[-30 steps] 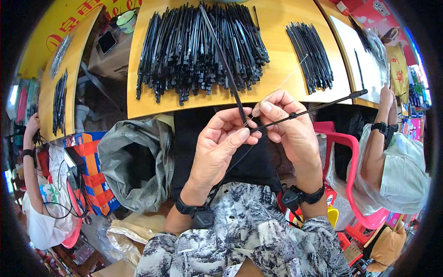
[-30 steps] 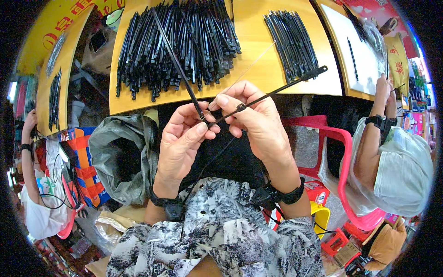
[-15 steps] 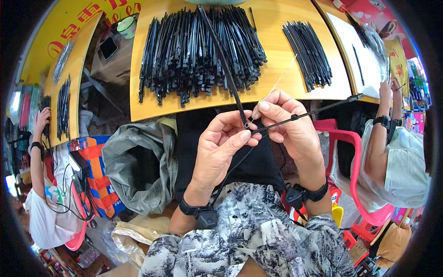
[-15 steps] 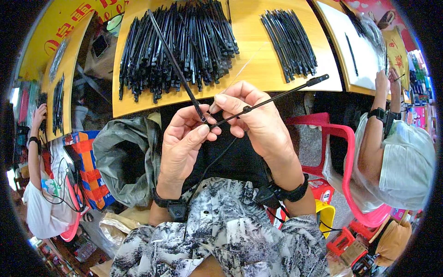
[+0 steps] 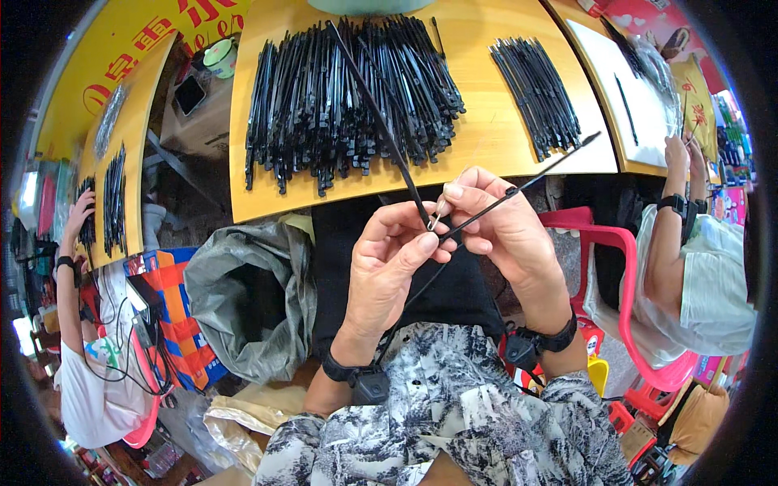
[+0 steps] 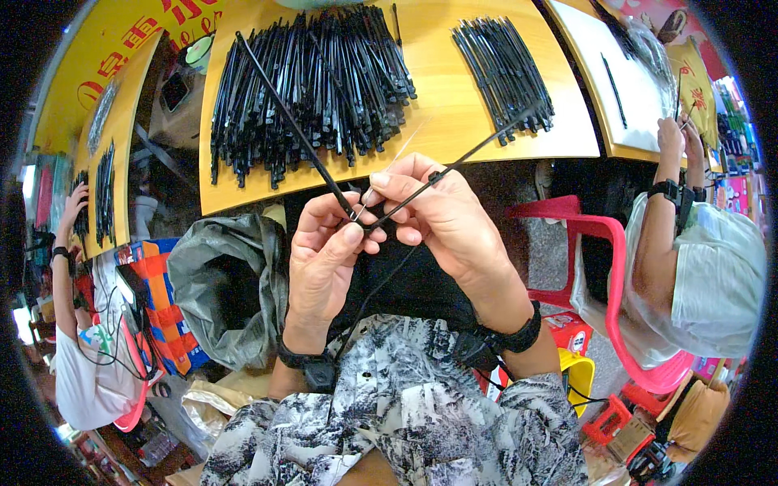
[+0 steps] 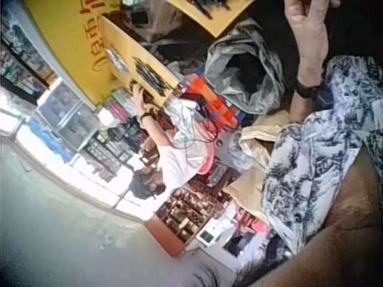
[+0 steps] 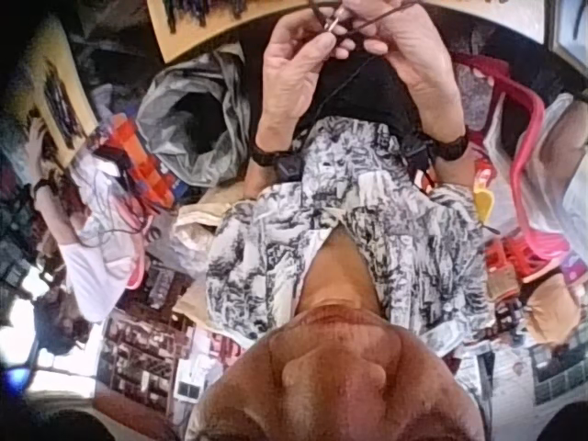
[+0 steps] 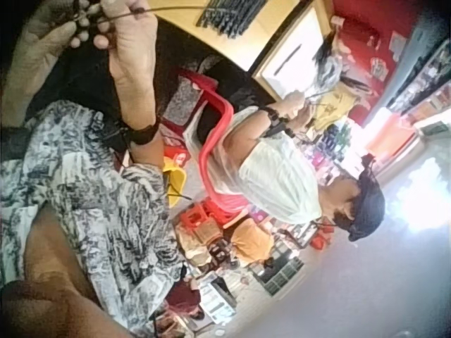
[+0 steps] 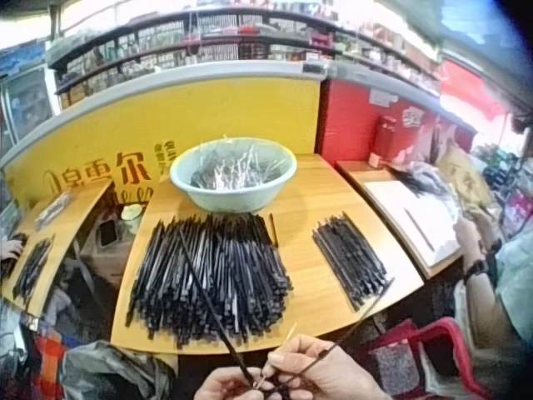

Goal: The person picks up a black plastic strip and a thin metal wire, threads the wire through the strip, and places the assembled piece onto a stack. They repeat this process, occasionally reaching into a bowl for more wires or gathering bundles of strips.

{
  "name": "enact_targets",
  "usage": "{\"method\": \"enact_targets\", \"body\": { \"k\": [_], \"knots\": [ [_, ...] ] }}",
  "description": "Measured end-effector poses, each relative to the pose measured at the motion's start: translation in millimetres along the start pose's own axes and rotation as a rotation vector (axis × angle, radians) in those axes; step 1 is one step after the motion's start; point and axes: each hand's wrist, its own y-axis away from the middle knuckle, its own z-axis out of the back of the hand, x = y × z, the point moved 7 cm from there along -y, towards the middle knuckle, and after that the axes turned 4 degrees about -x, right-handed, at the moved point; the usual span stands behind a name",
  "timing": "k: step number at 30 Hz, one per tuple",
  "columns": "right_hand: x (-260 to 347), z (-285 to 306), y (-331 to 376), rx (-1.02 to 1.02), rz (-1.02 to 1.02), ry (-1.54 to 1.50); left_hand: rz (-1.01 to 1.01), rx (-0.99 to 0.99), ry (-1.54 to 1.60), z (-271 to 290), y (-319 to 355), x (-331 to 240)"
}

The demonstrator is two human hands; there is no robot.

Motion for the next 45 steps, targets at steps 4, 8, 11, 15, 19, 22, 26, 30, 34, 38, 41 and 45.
{"method": "enact_targets", "body": {
  "k": [4, 8, 11, 15, 19, 22, 26, 30, 34, 38, 41, 45],
  "knots": [
    [5.6, -7.2, 5.5, -0.001, 0.012, -0.012, -0.043, -0.04, -0.006, 2.0, 1.1, -2.3],
    [0.3, -11.1, 5.7, 0.073, -0.114, -0.112, 0.036, 0.05, 0.087, 1.6, 1.0, 1.7],
    [-5.3, -12.9, 4.5, 0.132, -0.156, -0.211, 0.086, 0.103, 0.275, -3.6, 1.3, 4.3],
    [1.3, -12.8, 9.2, -0.034, 0.001, -0.043, 0.059, -0.018, 0.213, 5.2, -0.3, 2.0],
    [10.1, -12.8, 18.3, -0.02, 0.174, 0.077, -0.016, -0.22, 0.028, 16.3, -1.4, -7.0],
    [12.3, -13.1, 23.2, 0.046, 0.148, 0.036, -0.036, -0.268, -0.085, 19.1, -2.3, -10.1],
    [25.4, -18.5, 30.1, 0.037, 0.181, 0.083, -0.024, -0.262, -0.181, 21.6, -2.9, -6.2],
    [38.3, 2.1, 23.1, -0.072, 0.239, 0.039, 0.091, -0.184, -0.235, 14.5, -2.9, -2.3],
    [36.6, 6.9, 19.0, -0.073, 0.272, -0.034, 0.177, -0.092, -0.126, 2.7, -7.7, 2.9],
    [31.5, 4.5, 16.9, 0.007, 0.23, -0.047, 0.207, -0.013, -0.111, -7.8, -16.0, 5.5],
    [31.8, 8.5, 16.6, 0.014, 0.251, -0.071, 0.211, -0.046, -0.144, -12.4, -19.0, 8.7],
    [31.0, 13.5, 12.8, -0.016, 0.234, -0.077, 0.27, -0.006, -0.162, -17.2, -23.0, 14.5]
  ]
}}
